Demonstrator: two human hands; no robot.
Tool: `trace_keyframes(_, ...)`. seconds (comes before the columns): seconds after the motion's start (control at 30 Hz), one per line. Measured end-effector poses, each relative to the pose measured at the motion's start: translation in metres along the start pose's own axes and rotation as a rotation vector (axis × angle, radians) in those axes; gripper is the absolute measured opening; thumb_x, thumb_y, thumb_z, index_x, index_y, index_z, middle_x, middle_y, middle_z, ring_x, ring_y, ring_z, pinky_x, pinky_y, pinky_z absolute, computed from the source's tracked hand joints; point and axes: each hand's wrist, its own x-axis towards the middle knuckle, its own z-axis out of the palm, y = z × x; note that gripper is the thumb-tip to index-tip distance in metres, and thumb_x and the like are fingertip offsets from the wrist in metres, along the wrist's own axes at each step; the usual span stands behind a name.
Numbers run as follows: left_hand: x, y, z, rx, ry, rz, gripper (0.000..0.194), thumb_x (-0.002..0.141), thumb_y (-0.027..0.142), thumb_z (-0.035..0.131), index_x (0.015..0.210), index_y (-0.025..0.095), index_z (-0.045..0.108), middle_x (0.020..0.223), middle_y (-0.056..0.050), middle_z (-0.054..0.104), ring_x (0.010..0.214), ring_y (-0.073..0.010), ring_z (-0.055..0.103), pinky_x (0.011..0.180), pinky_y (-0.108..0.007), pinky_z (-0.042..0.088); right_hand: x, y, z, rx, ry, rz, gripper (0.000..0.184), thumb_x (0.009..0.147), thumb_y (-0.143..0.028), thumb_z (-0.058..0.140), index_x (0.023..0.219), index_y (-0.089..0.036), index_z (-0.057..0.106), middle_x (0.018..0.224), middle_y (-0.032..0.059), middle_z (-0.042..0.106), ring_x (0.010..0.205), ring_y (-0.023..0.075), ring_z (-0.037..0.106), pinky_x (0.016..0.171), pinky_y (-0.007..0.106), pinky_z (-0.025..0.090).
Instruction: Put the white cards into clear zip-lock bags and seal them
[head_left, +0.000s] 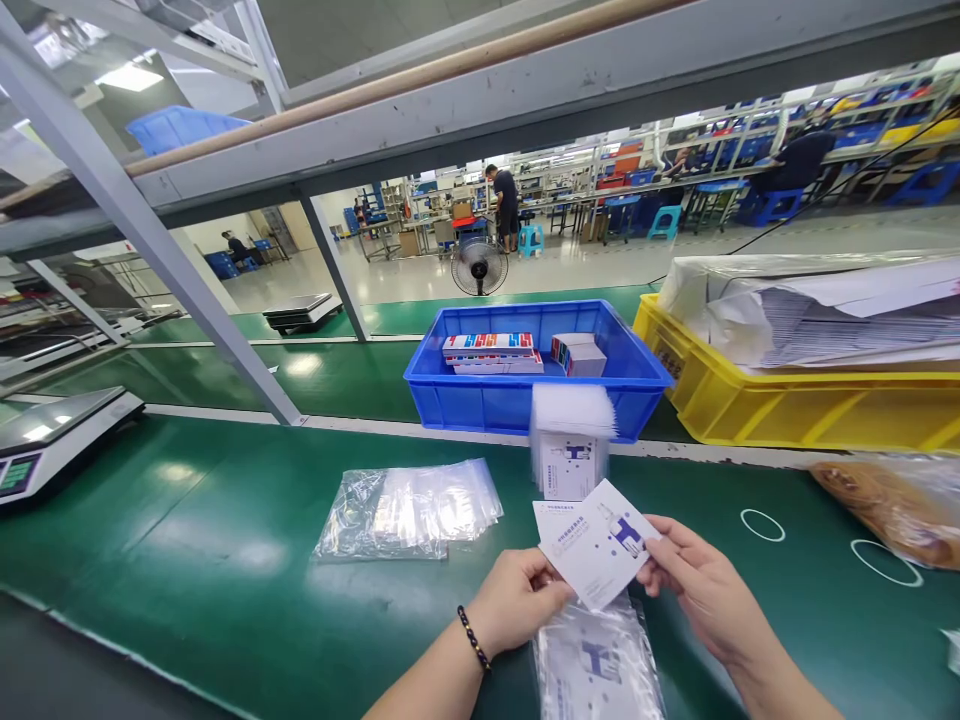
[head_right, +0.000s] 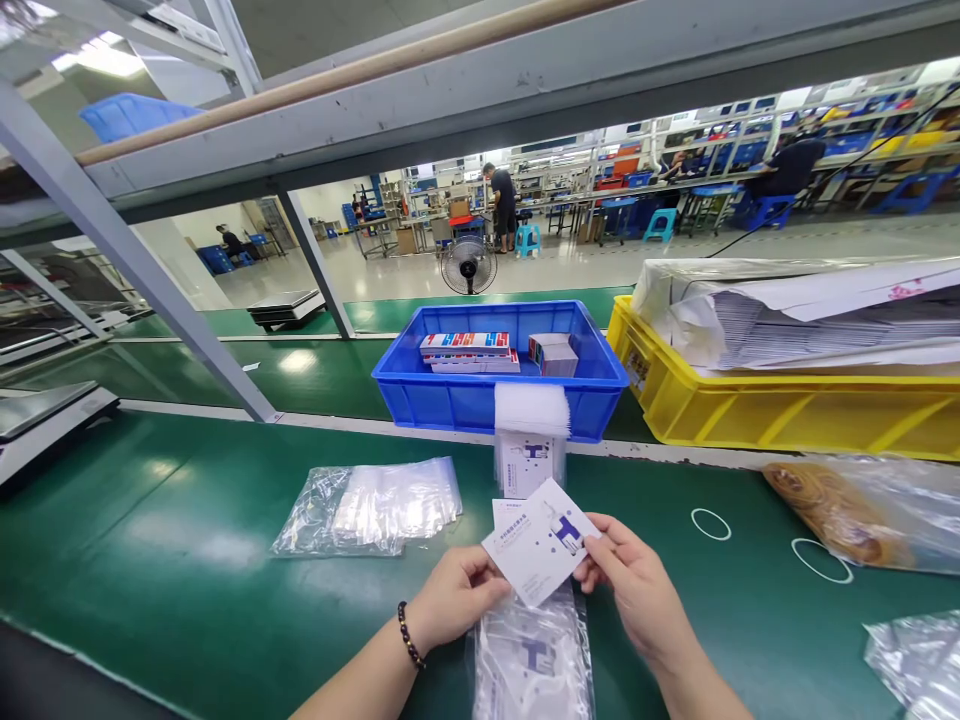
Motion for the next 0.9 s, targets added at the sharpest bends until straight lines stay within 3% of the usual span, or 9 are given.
trace_keyframes(0.07,-0.003,0.001,-0.001,0.143,-0.067,0.089,0.005,0.063,0.015,0.061,0.061,0.016,0.065,0.061,0.001,0.057,0.060,-0.0108,0.047,0.057,-0.021,0.036,-0.001,-0.002,-0.001,0.034,0.081,-0.037,0.051,0.052,-0.055,0.073,0.086,-0.020,0.057,0.048,-0.0021,0.057,0.044,0.0150,0.051,0.041,0.028,0.042)
trace_keyframes(0.17,-0.004,0.001,-0.002,0.135,-0.123,0.172,0.006,0.062,0.013,0.062,0.060,0.016,0.067,0.065,0.000,0.058,0.065,-0.0124,0.051,0.061,-0.022,0.039,-0.001,-0.002,-0.003,0.034,0.078,-0.050,0.054,0.053,-0.055,0.072,0.091,-0.021,0.053,0.044,-0.0036,0.055,0.042,0.0145,0.049,0.040,0.026,0.040)
trace_keyframes(0.33,-0.003,0.001,-0.002,0.055,-0.059,0.162,0.006,0.064,0.018,0.064,0.061,0.017,0.069,0.065,-0.001,0.056,0.064,-0.0124,0.051,0.062,-0.023,0.041,-0.003,-0.002,-0.007,-0.148,0.007,-0.093,0.042,0.062,-0.053,0.065,0.087,-0.019,0.059,0.049,-0.0030,0.054,0.045,0.0129,0.047,0.043,0.026,0.040)
trace_keyframes(0.4,-0.003,0.001,-0.001,0.048,-0.032,0.158,0.007,0.064,0.020,0.065,0.060,0.017,0.069,0.062,-0.001,0.056,0.062,-0.0123,0.050,0.061,-0.023,0.042,-0.006,-0.005,-0.005,-0.280,-0.122,-0.114,0.034,0.066,-0.051,0.062,0.079,-0.020,0.063,0.059,0.0003,0.059,0.053,0.0151,0.052,0.051,0.028,0.044)
trace_keyframes(0.53,-0.004,0.000,0.005,-0.006,0.067,0.186,0.011,0.067,0.024,0.063,0.060,0.017,0.068,0.067,-0.003,0.059,0.065,-0.0139,0.053,0.062,-0.025,0.042,-0.011,-0.010,0.004,-0.544,-0.589,-0.194,0.031,0.074,-0.048,0.053,0.067,-0.021,0.066,0.080,0.0031,0.059,0.071,0.0173,0.055,0.067,0.031,0.045)
trace_keyframes(0.63,-0.004,0.000,0.010,-0.047,0.126,0.186,0.015,0.067,0.025,0.063,0.054,0.016,0.065,0.071,-0.004,0.058,0.071,-0.0153,0.054,0.066,-0.027,0.043,-0.014,-0.010,0.010,-0.576,-0.767,-0.203,0.032,0.076,-0.047,0.052,0.068,-0.020,0.067,0.082,0.0024,0.056,0.073,0.0166,0.054,0.068,0.030,0.044)
trace_keyframes(0.7,-0.004,0.000,0.012,-0.139,0.123,0.131,0.018,0.065,0.030,0.064,0.055,0.015,0.062,0.075,-0.005,0.058,0.066,-0.0143,0.055,0.063,-0.028,0.044,-0.015,-0.008,0.010,-0.562,-0.786,-0.180,0.032,0.078,-0.045,0.050,0.066,-0.019,0.066,0.074,0.0015,0.056,0.071,0.0162,0.053,0.067,0.029,0.043)
trace_keyframes(0.8,-0.003,0.001,0.012,-0.359,0.063,-0.051,0.031,0.054,0.035,0.073,0.074,0.015,0.061,0.078,-0.003,0.059,0.055,-0.0104,0.054,0.056,-0.026,0.043,-0.014,-0.004,0.008,-0.554,-0.732,-0.135,0.029,0.079,-0.040,0.050,0.067,-0.019,0.066,0.074,0.0021,0.059,0.071,0.0171,0.054,0.069,0.030,0.043)
trace_keyframes(0.9,-0.001,0.003,0.011,-0.452,0.061,-0.192,0.039,0.045,0.035,0.077,0.070,0.013,0.056,0.062,0.000,0.059,0.051,-0.0091,0.050,0.054,-0.024,0.039,-0.014,0.001,0.006,-0.501,-0.605,-0.066,0.023,0.076,-0.037,0.053,0.085,-0.020,0.065,0.085,0.0038,0.062,0.078,0.0192,0.057,0.072,0.033,0.045)
